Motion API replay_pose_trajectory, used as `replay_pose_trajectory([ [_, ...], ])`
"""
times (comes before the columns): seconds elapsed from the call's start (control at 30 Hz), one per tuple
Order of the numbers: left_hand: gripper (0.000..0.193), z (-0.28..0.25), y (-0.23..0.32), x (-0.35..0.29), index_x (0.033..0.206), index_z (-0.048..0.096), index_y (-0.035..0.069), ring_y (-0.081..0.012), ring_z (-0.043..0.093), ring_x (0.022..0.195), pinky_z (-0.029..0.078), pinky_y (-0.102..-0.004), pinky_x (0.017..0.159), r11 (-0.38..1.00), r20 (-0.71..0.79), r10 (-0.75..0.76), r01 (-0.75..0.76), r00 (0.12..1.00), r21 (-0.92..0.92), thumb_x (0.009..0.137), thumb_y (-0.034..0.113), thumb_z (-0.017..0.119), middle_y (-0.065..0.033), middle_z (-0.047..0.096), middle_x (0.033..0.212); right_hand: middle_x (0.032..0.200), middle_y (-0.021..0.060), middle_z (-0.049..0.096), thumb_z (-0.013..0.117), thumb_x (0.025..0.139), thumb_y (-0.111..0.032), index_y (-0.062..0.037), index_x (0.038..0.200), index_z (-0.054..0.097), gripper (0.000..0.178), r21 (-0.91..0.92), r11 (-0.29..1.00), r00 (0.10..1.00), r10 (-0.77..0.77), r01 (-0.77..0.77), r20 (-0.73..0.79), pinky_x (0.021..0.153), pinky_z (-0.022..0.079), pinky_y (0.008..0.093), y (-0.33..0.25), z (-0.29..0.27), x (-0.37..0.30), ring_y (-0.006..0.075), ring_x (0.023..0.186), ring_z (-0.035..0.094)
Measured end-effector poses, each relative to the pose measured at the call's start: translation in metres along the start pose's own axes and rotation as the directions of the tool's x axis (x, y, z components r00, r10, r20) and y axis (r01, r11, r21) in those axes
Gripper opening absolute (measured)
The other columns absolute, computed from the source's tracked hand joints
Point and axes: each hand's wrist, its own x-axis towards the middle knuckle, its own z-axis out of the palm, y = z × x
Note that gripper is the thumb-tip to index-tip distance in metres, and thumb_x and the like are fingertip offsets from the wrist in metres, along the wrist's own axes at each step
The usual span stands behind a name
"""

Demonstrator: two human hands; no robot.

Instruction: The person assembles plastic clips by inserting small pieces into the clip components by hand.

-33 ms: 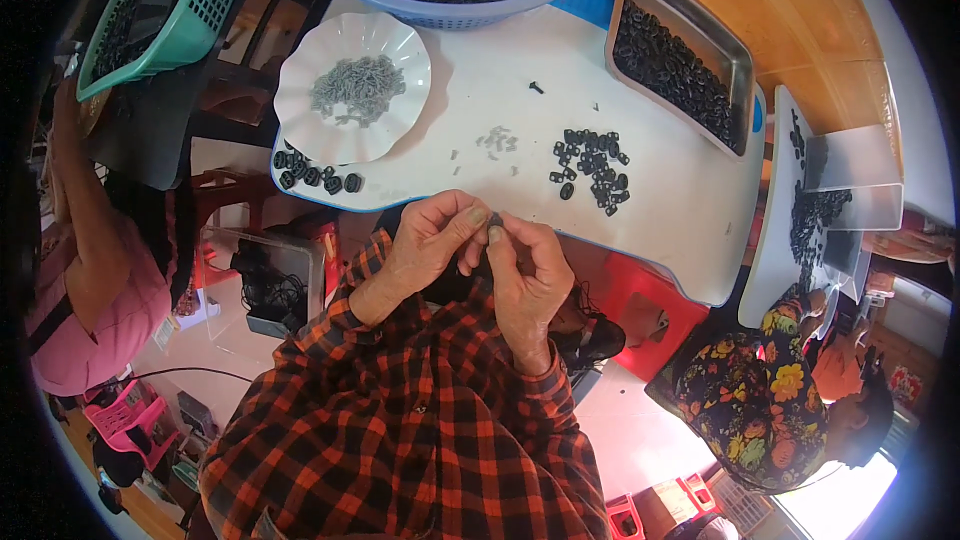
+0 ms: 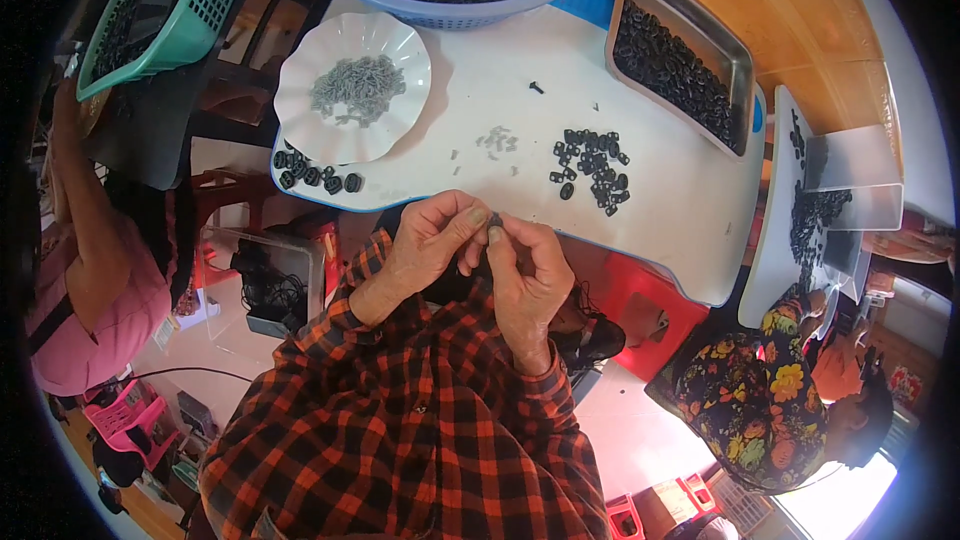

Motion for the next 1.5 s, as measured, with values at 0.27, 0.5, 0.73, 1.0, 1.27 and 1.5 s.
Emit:
replay_pose_trajectory([
  [0.27, 0.019, 0.004, 0.0, -0.003, 0.094, 0.059, -0.003, -0.0032, 0.052, 0.053, 0.044, -0.0178, 0.045, 0.986, -0.05, 0.1, -0.093, 0.994, 0.137, 0.098, 0.013, 0.051, -0.0015, 0.059, 0.071, 0.083, 0.0036, 0.063, 0.061, 0.085, 0.008, 0.0039, 0.097, 0.063, 0.013, -0.143, 0.984, 0.993, -0.105, 0.111, 0.045, 0.067, 0.046, 0.019, 0.002, -0.005, 0.001, 0.0061, 0.074, 0.057],
  [0.5, 0.018, 0.005, -0.001, -0.001, 0.092, 0.059, -0.003, -0.0034, 0.053, 0.054, 0.045, -0.0181, 0.046, 0.962, -0.013, 0.143, -0.136, 0.99, 0.235, 0.098, 0.012, 0.051, -0.0012, 0.059, 0.071, 0.078, 0.003, 0.062, 0.062, 0.085, 0.007, 0.0036, 0.096, 0.064, 0.012, -0.155, 0.985, 0.996, -0.069, 0.076, 0.052, 0.061, 0.045, 0.018, -0.005, -0.005, 0.004, 0.0057, 0.069, 0.056],
  [0.73, 0.017, 0.006, -0.002, 0.002, 0.102, 0.055, -0.002, -0.0054, 0.052, 0.058, 0.047, -0.02, 0.051, 0.994, 0.003, 0.095, -0.095, 0.995, 0.058, 0.099, 0.012, 0.047, -0.0014, 0.057, 0.072, 0.08, 0.0027, 0.064, 0.063, 0.087, 0.001, 0.0026, 0.095, 0.064, 0.008, -0.011, 0.994, 0.994, 0.106, -0.106, 0.011, 0.061, 0.045, 0.019, -0.015, -0.004, 0.008, 0.0046, 0.068, 0.054],
  [1.0, 0.012, 0.006, -0.002, 0.004, 0.096, 0.054, -0.001, -0.0037, 0.053, 0.054, 0.045, -0.0186, 0.046, 0.954, 0.019, 0.195, -0.194, 0.981, 0.227, 0.098, 0.01, 0.05, -0.0014, 0.058, 0.068, 0.078, 0.0021, 0.064, 0.065, 0.086, -0.001, 0.0022, 0.096, 0.066, 0.011, 0.03, 0.986, 0.987, 0.163, -0.164, 0.012, 0.06, 0.045, 0.0178, -0.013, -0.006, 0.009, 0.0048, 0.067, 0.055],
  [1.27, 0.012, 0.005, -0.002, 0.003, 0.091, 0.055, -0.001, -0.0063, 0.054, 0.053, 0.044, -0.0213, 0.046, 0.874, -0.024, 0.272, -0.237, 0.962, 0.425, 0.096, 0.01, 0.053, -0.0042, 0.058, 0.066, 0.08, 0.0019, 0.064, 0.066, 0.084, 0.002, 0.0015, 0.095, 0.065, 0.011, -0.07, 0.995, 0.997, 0.079, -0.078, 0.01, 0.061, 0.046, 0.0174, -0.008, -0.002, 0.006, 0.0047, 0.068, 0.056],
  [1.5, 0.013, 0.006, -0.004, 0.004, 0.089, 0.054, -0.001, -0.0087, 0.056, 0.054, 0.045, -0.0238, 0.048, 0.813, -0.001, 0.349, -0.303, 0.937, 0.497, 0.096, 0.01, 0.054, -0.0058, 0.058, 0.065, 0.079, 0.0025, 0.062, 0.065, 0.085, 0.003, 0.0025, 0.094, 0.064, 0.009, -0.199, 0.973, 0.993, -0.112, 0.119, 0.046, 0.056, 0.047, 0.0177, 0.003, -0.005, 0.006, 0.0053, 0.065, 0.057],
])
